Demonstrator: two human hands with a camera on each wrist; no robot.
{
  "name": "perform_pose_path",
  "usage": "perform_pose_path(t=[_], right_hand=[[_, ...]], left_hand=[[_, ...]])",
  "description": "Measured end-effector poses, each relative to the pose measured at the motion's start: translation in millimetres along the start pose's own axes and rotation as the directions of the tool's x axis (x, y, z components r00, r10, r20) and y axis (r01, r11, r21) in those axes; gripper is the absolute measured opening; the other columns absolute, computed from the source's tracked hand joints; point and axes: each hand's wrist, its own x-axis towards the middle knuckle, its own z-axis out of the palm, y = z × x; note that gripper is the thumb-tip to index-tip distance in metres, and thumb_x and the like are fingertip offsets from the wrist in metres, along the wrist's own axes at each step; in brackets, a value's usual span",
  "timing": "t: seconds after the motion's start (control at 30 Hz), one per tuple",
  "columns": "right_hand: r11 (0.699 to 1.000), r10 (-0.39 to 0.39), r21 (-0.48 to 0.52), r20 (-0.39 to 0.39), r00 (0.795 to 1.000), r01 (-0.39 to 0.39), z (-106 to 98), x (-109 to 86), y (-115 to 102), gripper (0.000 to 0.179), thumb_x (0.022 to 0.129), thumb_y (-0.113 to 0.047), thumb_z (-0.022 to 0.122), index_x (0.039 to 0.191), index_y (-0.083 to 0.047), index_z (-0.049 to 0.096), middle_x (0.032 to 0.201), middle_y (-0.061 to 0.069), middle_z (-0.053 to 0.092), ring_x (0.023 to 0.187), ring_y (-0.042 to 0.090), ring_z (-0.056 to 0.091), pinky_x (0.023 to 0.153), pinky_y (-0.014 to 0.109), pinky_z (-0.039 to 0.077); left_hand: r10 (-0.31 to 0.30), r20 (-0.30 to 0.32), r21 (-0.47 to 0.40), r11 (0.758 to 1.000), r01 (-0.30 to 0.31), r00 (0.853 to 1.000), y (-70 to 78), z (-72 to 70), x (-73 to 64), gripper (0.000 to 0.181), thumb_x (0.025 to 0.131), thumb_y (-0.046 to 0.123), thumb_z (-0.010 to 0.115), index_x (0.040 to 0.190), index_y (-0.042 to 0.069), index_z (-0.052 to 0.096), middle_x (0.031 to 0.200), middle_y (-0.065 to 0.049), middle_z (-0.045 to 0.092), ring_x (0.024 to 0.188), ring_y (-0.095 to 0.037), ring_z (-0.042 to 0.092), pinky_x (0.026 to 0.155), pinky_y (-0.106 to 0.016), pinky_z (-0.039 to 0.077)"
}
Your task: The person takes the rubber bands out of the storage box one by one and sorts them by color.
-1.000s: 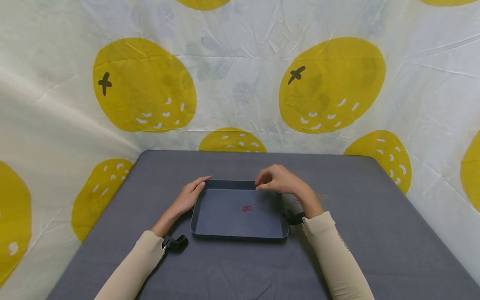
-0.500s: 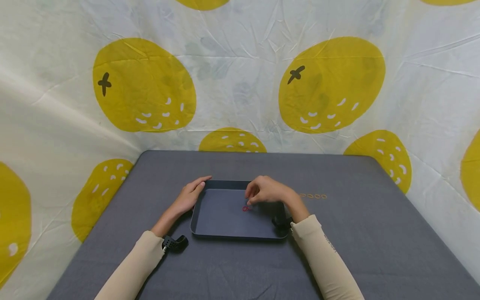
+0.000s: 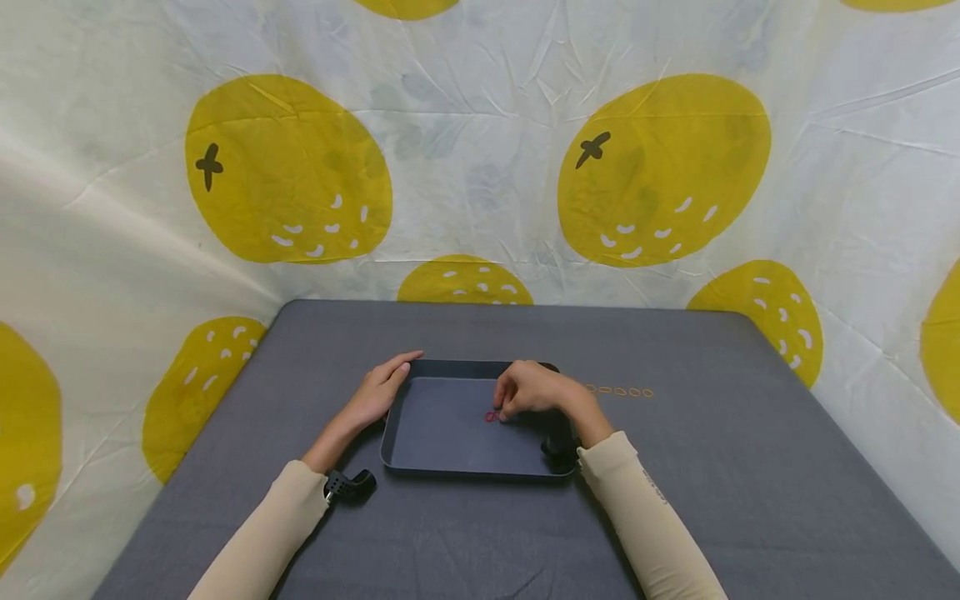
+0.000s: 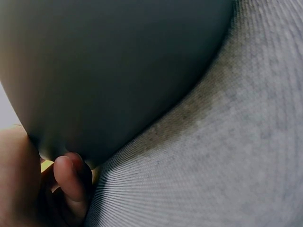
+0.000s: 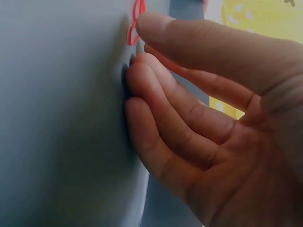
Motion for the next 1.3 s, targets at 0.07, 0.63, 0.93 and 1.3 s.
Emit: perform_pose_path(t=[0.07,0.63,0.93,1.3], right_hand=[[1.000,0.005,-0.016,-0.009,1.000,-0.005,1.5,1.3,0.4,0.012,0.082,-0.011,0.085,0.091,-0.011,0.079,0.081,-0.003,0.075,0.070,0.004,0.064,0.066,0.023,0.052],[0.996,0.046,-0.071,-0.028,0.999,-0.048,5.1,0.5,-6.1,0.009,0.085,-0.011,0.084,0.080,-0.015,0.079,0.077,-0.006,0.073,0.067,0.006,0.060,0.062,0.023,0.050],[0.993,0.033,-0.111,-0.040,0.999,-0.037,5.5,0.1,-3.2,0.012,0.088,-0.009,0.081,0.078,-0.015,0.079,0.075,-0.006,0.072,0.064,0.007,0.057,0.061,0.024,0.048],[0.993,0.064,-0.092,-0.048,0.997,-0.068,4.9,1.2,-2.0,0.008,0.087,-0.010,0.082,0.082,-0.016,0.079,0.079,-0.005,0.074,0.069,0.009,0.062,0.064,0.026,0.051]], left_hand=[[0.003,0.001,0.003,1.000,-0.003,1.000,0.9,0.1,-0.2,0.044,0.114,0.034,0.039,0.154,0.020,0.052,0.155,-0.012,0.053,0.103,-0.031,0.067,0.086,-0.042,0.052],[-0.035,0.026,-0.030,0.999,0.036,0.999,3.8,-2.0,-1.5,0.043,0.114,0.033,0.039,0.154,0.022,0.052,0.149,-0.020,0.056,0.040,-0.022,0.049,0.049,-0.040,0.050],[-0.025,0.022,-0.025,0.999,0.026,0.999,3.2,-1.8,-0.2,0.045,0.114,0.034,0.039,0.154,0.019,0.052,0.151,-0.021,0.054,0.041,-0.020,0.050,0.052,-0.037,0.050],[0.006,0.001,0.019,1.000,-0.006,1.000,3.9,-1.5,-0.8,0.044,0.114,0.033,0.039,0.153,0.020,0.053,0.154,-0.016,0.054,0.096,-0.028,0.068,0.088,-0.042,0.051]])
